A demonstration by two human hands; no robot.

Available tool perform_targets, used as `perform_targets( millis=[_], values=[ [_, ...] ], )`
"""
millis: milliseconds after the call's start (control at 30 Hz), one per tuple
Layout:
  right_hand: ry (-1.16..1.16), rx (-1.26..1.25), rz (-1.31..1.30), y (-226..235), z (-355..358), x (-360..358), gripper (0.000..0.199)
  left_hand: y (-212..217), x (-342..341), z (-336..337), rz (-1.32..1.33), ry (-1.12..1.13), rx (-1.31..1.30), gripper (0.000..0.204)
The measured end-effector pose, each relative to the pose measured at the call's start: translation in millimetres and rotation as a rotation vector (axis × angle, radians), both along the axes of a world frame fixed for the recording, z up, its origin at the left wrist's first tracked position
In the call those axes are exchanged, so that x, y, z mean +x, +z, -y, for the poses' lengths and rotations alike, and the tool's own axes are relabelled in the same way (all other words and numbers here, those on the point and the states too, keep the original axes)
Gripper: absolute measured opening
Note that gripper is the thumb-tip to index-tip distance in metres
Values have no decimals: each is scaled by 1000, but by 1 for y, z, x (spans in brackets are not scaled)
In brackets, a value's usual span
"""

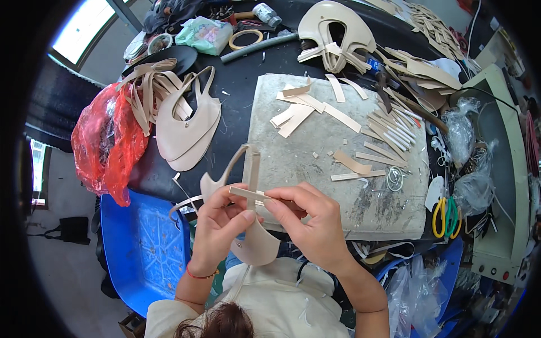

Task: The person assembles beige high-heeled shoes by hand, attaching small leather strips to the shoe uppers. They repeatedly pick up shoe components and leather strips from a cluttered workbench, align the strips, and press them onto the shoes. The person handles the items one at a time, occasionally using a tool to assist with the attachment.

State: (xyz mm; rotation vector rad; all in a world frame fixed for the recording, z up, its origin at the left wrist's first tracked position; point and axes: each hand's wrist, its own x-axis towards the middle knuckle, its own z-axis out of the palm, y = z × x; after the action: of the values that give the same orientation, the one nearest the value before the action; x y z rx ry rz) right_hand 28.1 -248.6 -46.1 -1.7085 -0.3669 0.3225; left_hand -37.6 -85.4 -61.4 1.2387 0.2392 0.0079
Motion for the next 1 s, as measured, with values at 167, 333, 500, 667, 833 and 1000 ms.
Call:
perform_targets(
  millis=[167, 333, 500, 667, 833, 1000],
  values=[
    [41, -8, -16, 0, -4, 1, 15, -1, 0, 2, -15, -47, 7, 39],
    [49, -12, -39, 0, -6, 1, 12, -1, -3, -1, -38, -73, 24, 38],
    [89, 11, -57, -5, -2, -4, 10, -6, -3, -1, -115, -7, -156, 31],
    [21, -74, 90, -3, -1, -17, 10, -3, -7, 4, -152, 46, -45, 25],
    [-39, -148, 99, -3, -1, -25, 13, 4, -10, 12, -56, -91, 142, 22],
    [-84, -137, -61, -3, 3, -31, 26, -11, -15, 12, -80, -93, 30, 22]
  ],
)
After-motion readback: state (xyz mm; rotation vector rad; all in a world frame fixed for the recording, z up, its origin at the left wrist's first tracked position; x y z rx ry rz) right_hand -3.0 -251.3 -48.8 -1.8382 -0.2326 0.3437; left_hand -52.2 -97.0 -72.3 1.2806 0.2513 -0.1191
